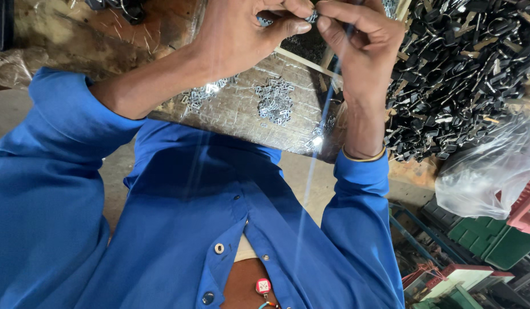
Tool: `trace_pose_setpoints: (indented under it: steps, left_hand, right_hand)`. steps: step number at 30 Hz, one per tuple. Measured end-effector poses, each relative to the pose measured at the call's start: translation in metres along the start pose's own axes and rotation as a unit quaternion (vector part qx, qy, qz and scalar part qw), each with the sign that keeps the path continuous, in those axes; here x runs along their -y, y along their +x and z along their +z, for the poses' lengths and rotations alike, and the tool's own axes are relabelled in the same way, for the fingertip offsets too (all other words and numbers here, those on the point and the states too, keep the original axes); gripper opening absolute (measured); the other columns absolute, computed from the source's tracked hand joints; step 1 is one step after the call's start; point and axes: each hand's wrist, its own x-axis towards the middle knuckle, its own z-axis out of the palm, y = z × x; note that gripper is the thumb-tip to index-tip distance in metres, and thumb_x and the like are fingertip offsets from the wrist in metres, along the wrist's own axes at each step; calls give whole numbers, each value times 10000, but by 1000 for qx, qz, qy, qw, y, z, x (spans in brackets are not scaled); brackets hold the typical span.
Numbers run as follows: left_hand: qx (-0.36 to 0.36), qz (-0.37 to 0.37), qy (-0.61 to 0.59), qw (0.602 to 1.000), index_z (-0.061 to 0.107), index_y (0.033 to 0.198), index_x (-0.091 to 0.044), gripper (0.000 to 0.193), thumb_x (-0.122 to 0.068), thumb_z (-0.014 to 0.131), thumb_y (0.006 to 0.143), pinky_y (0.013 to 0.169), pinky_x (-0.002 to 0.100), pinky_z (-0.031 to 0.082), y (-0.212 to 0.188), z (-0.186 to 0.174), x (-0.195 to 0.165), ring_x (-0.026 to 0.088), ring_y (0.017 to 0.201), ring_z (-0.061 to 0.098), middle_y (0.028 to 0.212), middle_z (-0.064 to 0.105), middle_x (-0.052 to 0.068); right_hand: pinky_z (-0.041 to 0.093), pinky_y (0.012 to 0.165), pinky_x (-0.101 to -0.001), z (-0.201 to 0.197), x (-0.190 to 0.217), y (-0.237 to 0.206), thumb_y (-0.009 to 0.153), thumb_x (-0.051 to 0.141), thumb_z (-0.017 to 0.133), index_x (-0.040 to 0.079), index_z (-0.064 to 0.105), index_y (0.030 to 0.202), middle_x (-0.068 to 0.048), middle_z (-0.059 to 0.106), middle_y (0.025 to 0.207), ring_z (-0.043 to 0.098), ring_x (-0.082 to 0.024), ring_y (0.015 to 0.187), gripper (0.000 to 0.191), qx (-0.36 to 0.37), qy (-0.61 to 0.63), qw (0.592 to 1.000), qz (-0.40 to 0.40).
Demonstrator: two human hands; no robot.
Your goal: The person sits at a workshop bench and assembles small hardware parts by hand. They hold a blue cylindrical component in one hand and repeatedly press small metal pieces onto it, taking parts from piles and compartments on the bench and setting finished pieces aside.
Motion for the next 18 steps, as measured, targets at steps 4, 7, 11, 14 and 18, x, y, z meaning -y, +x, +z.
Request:
trace_pose_setpoints:
  steps: [4,7,11,14,18]
  left_hand:
    - [1,9,20,1000,757,1133,-46,173,-23,841,984,825,281,624,1,1,-1,166,973,781,1096,787,65]
    - [-4,13,38,999,761,1133,-48,175,-27,846,982,831,285,624,0,1,-1,169,972,778,1096,786,67]
    - [0,10,32,999,764,1132,-45,169,-27,840,983,818,289,622,1,1,-1,169,965,780,1088,789,73]
    - [1,-4,5,1000,751,1143,-34,165,-31,831,999,837,291,632,0,0,0,166,999,788,1101,789,76]
    - [1,-8,-8,1000,748,1161,-36,171,-41,827,1009,862,290,641,0,0,2,169,1026,793,1120,787,72]
  right_hand:
    - [527,922,-250,1,1,2,996,-118,822,-7,770,1153,-34,717,1124,653,-124,1068,199,-12,55,998,4]
    - [419,765,-237,0,8,2,947,-82,840,-3,790,1079,-45,719,1020,536,-99,878,162,-26,-70,996,37]
    - [501,890,-300,-1,15,7,1007,-76,799,-9,753,1125,-70,740,1082,610,-138,1013,143,21,-128,988,-82]
    - [494,848,-310,3,17,8,1058,-74,765,-10,749,1173,-64,716,1078,612,-139,986,133,26,-132,987,-89]
    - [441,648,-274,3,17,5,999,3,691,42,768,1116,8,596,950,559,-98,723,145,-33,-38,991,122]
